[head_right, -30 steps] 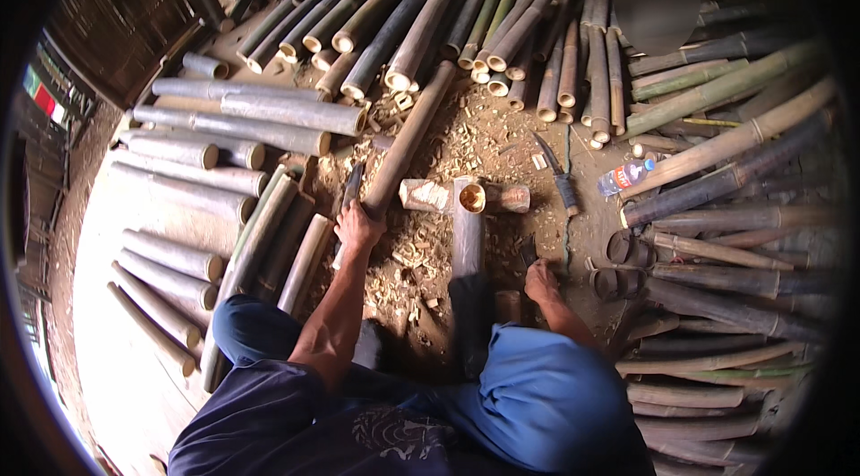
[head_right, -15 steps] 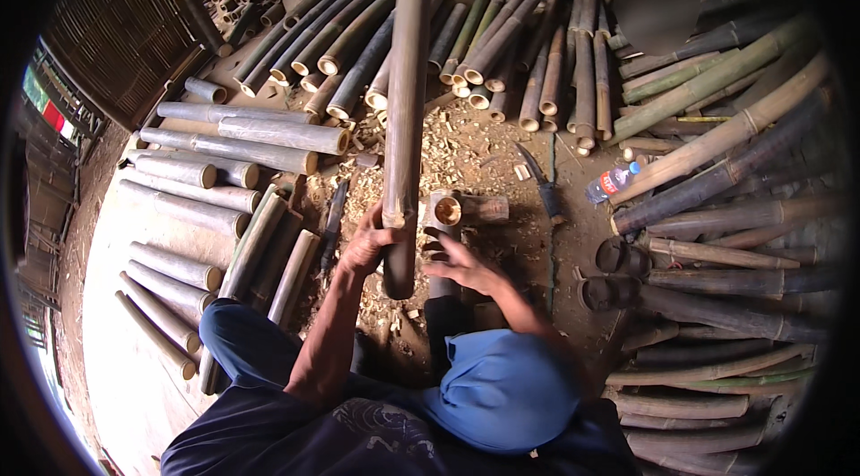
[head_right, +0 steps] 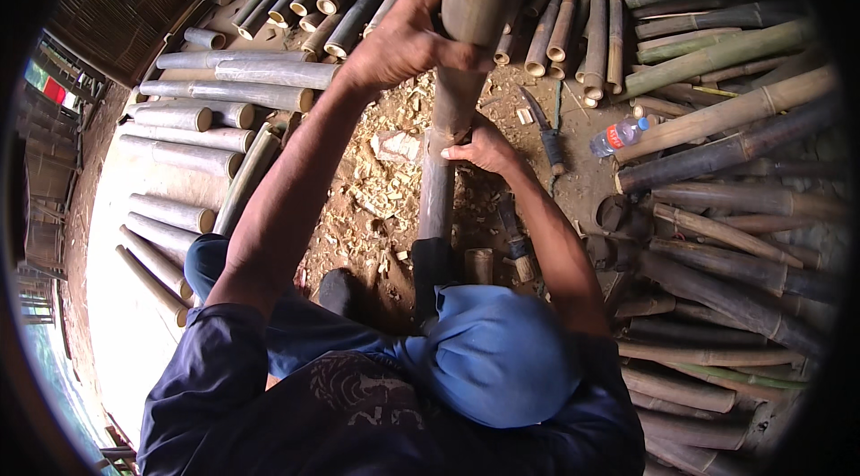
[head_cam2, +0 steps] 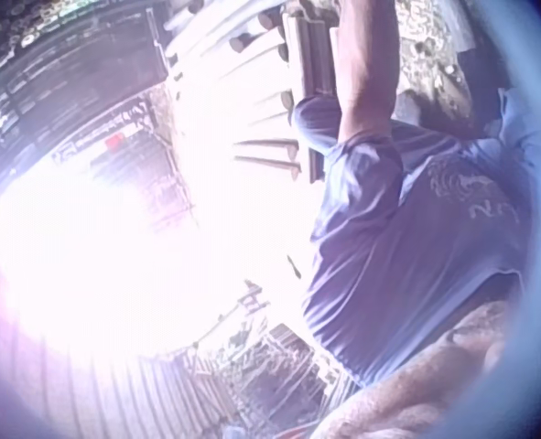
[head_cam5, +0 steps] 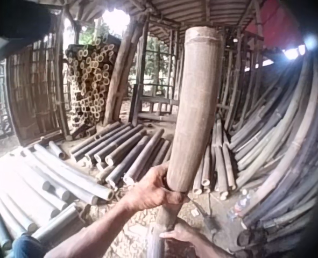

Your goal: The person carves a bamboo pole using a curved blade, shaving off material and shaping the end of the pole while seated on a stool among other bamboo pieces.

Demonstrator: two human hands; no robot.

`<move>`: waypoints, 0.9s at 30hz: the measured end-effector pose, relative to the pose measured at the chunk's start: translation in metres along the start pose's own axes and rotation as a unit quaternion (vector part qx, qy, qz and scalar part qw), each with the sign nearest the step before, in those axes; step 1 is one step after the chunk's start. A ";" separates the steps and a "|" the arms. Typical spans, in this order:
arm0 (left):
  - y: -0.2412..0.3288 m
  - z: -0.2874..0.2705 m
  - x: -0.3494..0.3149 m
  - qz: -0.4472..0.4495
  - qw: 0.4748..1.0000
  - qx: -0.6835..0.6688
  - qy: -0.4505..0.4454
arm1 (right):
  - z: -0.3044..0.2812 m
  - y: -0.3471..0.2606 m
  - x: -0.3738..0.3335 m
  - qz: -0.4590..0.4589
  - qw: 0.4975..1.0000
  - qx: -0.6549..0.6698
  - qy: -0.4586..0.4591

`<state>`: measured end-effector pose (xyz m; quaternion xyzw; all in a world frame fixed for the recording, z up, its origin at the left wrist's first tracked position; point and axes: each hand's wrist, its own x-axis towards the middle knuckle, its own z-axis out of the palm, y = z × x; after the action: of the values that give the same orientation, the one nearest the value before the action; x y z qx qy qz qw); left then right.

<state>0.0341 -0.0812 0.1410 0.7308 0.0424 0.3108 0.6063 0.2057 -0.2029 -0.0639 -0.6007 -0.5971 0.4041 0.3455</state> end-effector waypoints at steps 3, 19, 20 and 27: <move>0.004 0.010 -0.006 -0.004 1.000 0.004 -0.021 | 0.004 0.003 0.000 -0.018 1.000 -0.002 0.019; 0.004 0.009 -0.035 -0.032 0.989 0.111 -0.091 | -0.062 -0.130 -0.021 0.011 0.981 -0.195 -0.014; 0.007 0.012 -0.030 -0.021 0.992 0.087 -0.091 | -0.089 -0.184 -0.037 -0.003 0.971 -0.237 -0.004; 0.005 0.031 -0.017 -0.005 0.993 0.050 -0.105 | -0.140 -0.409 -0.082 -0.170 0.890 -0.417 0.066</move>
<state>0.0343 -0.1164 0.1367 0.7886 -0.0026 0.2264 0.5717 0.1554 -0.2557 0.3697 -0.6042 -0.7794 0.0124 0.1651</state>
